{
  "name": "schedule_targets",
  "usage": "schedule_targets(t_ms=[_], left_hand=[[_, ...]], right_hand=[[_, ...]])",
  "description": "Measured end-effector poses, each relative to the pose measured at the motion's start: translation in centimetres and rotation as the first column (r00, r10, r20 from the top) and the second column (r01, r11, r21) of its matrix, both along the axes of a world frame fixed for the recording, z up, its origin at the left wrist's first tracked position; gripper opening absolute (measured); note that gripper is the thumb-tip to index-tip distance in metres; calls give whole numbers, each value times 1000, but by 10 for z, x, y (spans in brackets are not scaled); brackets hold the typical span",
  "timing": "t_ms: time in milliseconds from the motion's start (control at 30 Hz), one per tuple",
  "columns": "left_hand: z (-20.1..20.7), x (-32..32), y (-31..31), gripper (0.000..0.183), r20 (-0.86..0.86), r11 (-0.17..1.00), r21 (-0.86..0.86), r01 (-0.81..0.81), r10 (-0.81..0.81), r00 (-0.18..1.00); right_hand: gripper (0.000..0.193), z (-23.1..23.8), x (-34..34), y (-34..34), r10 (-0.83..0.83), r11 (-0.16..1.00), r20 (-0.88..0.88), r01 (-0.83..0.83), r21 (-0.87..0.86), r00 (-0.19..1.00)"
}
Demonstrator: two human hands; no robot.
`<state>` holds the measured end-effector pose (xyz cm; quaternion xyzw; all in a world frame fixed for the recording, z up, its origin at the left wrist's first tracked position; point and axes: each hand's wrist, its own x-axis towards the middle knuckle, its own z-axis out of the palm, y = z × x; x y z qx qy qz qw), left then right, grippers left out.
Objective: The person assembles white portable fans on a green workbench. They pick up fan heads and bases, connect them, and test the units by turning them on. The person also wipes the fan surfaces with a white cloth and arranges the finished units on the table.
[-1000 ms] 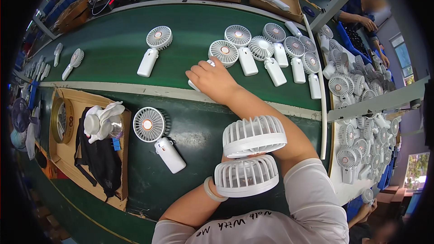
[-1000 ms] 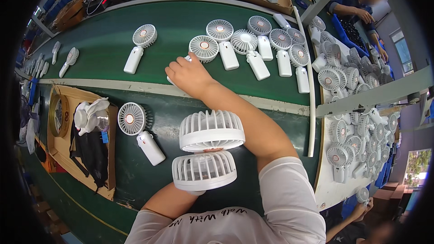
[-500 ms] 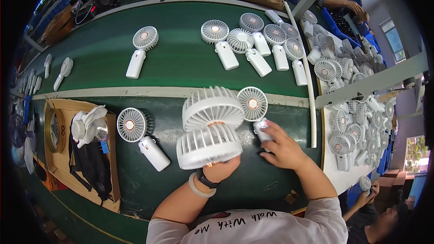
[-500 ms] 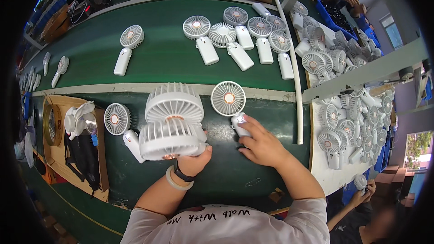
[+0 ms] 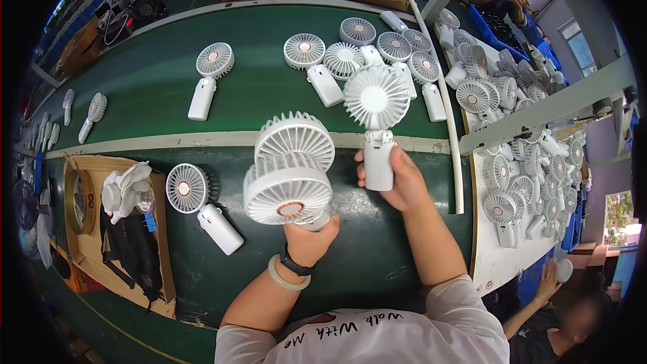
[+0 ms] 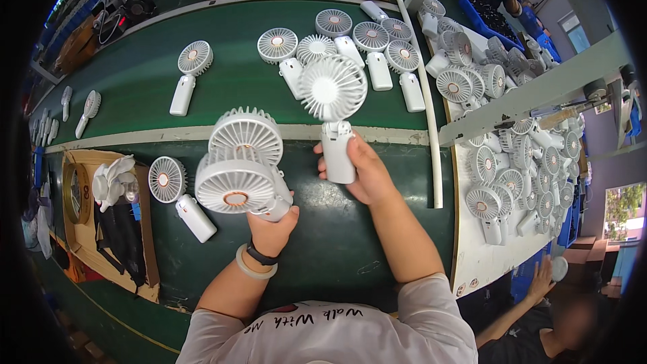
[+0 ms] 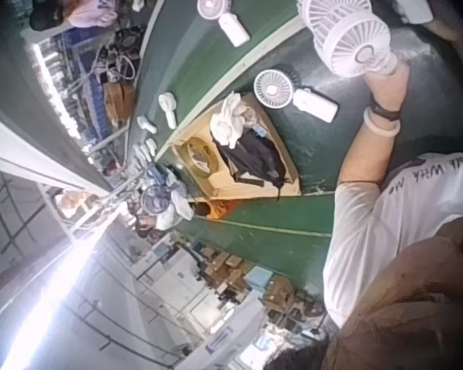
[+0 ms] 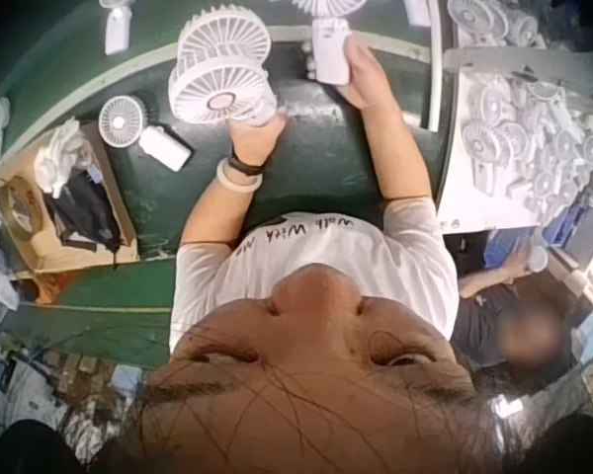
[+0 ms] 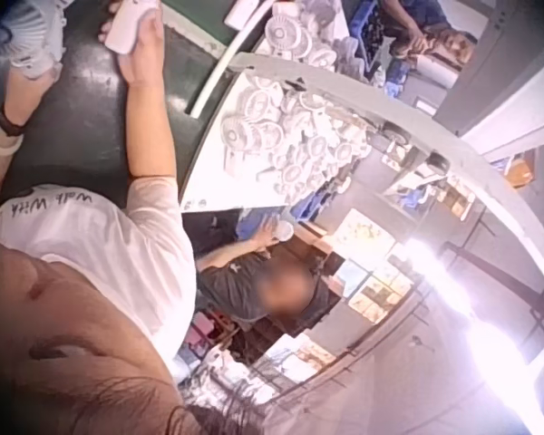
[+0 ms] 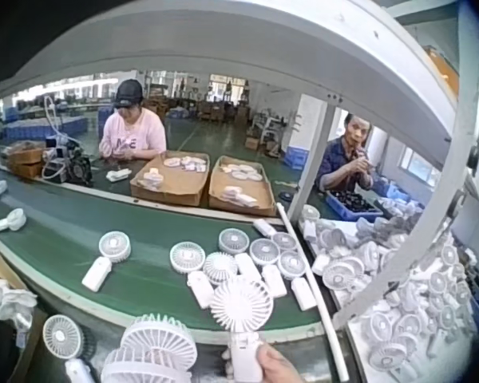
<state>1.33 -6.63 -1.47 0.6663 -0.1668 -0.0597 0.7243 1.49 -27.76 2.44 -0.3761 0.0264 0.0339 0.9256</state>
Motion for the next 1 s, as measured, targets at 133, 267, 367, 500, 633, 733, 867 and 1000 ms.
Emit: schedule_targets(t_ms=[133,267,367,500,633,733,867,1000], left_hand=[[13,5,-3,55,-219,981,-189,53,-95,971],[13,6,-3,64,-377,925,-367,98,-244,893],[13,7,-1,66,-379,910,-405,88,-254,890],[15,8,-2,72,-436,882,-466,67,-295,850],[14,11,2,76,-473,801,-591,95,-439,764],[14,10,1,76,-430,754,-643,138,-504,749],[13,9,1,75,-430,773,-607,184,-514,742],[12,8,1,75,-439,802,-572,171,-475,762]], right_hand=[[58,-15,5,12,117,935,82,-137,327,990],[60,-24,3,14,142,928,85,-162,335,986],[61,-24,3,14,130,936,110,-158,315,985],[62,-24,3,12,87,963,107,-111,248,991],[54,-32,10,2,47,994,47,-51,92,998],[47,-33,5,2,-17,935,-85,46,351,996],[44,-24,7,8,-151,980,-136,129,-153,979],[41,-19,7,13,-234,933,-38,214,-290,971]])
